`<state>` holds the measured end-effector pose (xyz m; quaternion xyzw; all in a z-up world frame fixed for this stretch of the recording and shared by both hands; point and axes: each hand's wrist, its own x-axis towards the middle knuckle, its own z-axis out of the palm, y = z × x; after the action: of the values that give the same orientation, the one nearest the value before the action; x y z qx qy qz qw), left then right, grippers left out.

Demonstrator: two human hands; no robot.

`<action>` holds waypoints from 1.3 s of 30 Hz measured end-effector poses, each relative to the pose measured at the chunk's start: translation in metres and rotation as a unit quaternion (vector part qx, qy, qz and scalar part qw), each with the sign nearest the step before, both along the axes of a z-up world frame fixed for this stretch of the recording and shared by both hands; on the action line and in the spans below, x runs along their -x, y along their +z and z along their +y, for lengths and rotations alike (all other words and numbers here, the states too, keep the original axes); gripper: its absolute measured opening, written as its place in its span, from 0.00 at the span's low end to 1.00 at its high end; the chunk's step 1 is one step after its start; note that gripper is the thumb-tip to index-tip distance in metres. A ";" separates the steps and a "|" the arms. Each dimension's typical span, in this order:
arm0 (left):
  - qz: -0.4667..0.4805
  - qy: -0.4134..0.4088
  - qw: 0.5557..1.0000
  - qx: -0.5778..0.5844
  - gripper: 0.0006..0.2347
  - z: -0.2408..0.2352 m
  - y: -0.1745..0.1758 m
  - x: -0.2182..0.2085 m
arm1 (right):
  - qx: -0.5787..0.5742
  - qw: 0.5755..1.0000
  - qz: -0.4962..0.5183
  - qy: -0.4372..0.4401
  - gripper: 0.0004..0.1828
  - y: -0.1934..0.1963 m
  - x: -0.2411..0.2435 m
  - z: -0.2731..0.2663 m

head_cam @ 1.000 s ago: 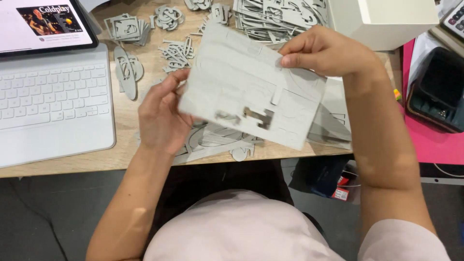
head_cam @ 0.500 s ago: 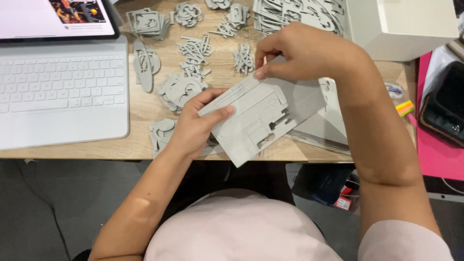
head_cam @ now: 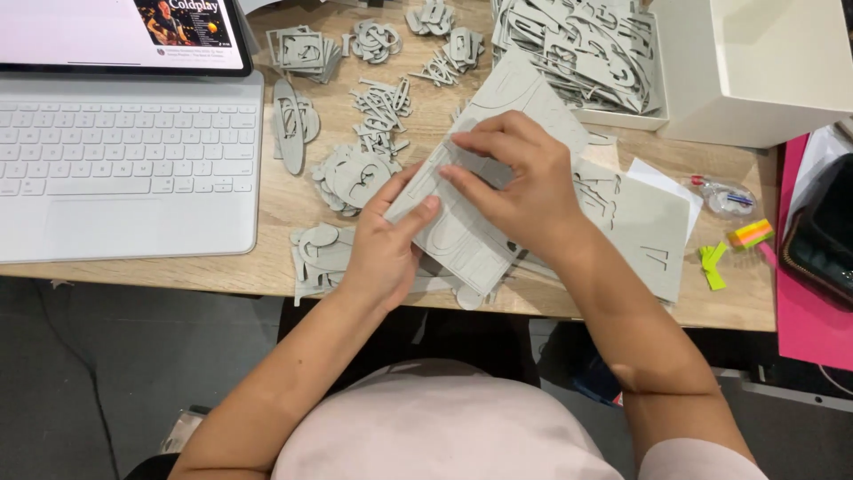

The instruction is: The person is manually removing pre-cut cardboard letters and decorative shapes from larger cardboard sheets.

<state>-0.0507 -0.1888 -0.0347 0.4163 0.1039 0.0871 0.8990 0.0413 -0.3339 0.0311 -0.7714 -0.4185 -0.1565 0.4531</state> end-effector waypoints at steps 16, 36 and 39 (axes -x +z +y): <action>-0.038 0.005 0.999 -0.030 0.12 -0.015 0.006 0.002 | -0.015 0.999 -0.022 -0.030 0.05 -0.002 0.012 0.001; -0.021 0.066 0.986 -0.152 0.06 -0.027 0.021 0.011 | 0.002 0.972 0.196 0.133 0.06 0.017 0.005 -0.022; -0.015 0.059 0.989 -0.137 0.06 -0.026 0.022 0.011 | 0.008 0.972 0.181 0.148 0.07 0.018 0.005 -0.022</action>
<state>-0.0618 -0.2153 -0.0130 0.5273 0.1021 0.1597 0.8283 0.0360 -0.3562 0.0495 -0.7202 -0.4402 0.0577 0.5331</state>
